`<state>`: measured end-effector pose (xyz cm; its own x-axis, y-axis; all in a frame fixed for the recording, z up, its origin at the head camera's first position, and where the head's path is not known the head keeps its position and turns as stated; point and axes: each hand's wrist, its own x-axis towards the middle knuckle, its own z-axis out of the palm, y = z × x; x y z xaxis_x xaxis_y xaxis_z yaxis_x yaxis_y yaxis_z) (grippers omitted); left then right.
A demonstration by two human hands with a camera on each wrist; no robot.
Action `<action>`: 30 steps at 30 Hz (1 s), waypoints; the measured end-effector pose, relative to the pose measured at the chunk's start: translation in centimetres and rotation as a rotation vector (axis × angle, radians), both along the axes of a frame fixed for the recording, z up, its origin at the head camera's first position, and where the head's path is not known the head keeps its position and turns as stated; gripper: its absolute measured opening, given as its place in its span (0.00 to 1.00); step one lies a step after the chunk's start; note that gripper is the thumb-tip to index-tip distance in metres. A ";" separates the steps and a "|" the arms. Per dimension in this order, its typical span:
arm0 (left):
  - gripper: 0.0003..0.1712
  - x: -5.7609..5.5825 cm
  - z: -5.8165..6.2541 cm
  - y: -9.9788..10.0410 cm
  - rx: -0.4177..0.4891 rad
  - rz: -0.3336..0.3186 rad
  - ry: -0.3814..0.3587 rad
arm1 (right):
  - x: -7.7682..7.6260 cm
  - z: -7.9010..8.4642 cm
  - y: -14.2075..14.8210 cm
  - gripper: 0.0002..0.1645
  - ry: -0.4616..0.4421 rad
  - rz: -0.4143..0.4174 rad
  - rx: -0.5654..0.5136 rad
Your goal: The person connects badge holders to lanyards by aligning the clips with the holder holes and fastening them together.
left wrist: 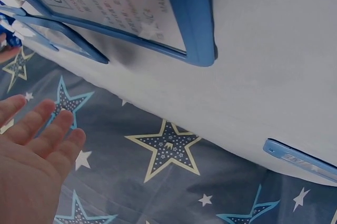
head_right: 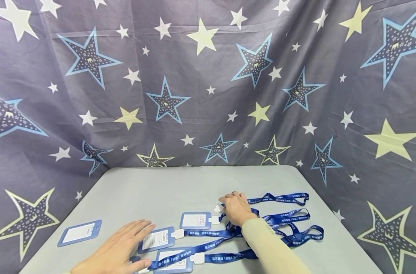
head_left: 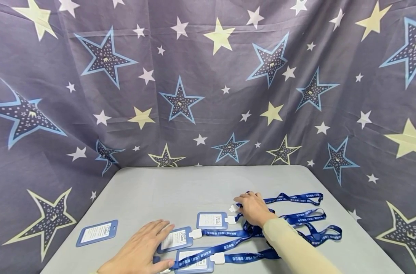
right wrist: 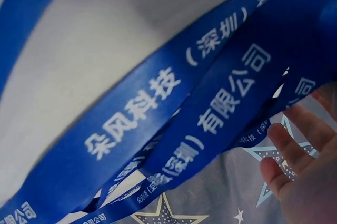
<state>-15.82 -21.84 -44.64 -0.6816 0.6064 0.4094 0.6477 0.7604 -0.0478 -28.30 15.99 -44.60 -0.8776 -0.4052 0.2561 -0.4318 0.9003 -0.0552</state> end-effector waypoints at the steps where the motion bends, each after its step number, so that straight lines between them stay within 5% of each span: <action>1: 0.49 0.0 0.0 0.1 0.006 -0.003 0.007 | -0.1 -0.1 0.0 0.23 -0.001 0.002 0.014; 8: 0.49 -0.1 -0.1 0.4 0.013 -0.013 0.023 | -0.4 -0.7 0.1 0.23 -0.019 -0.027 0.091; 19: 0.49 -0.3 -0.2 0.3 0.021 -0.010 0.004 | -0.5 -0.7 0.5 0.06 0.060 -0.030 0.118; 30: 0.49 -0.3 -0.3 0.0 -0.002 0.000 -0.031 | 0.1 0.3 0.5 0.09 0.133 -0.047 -0.090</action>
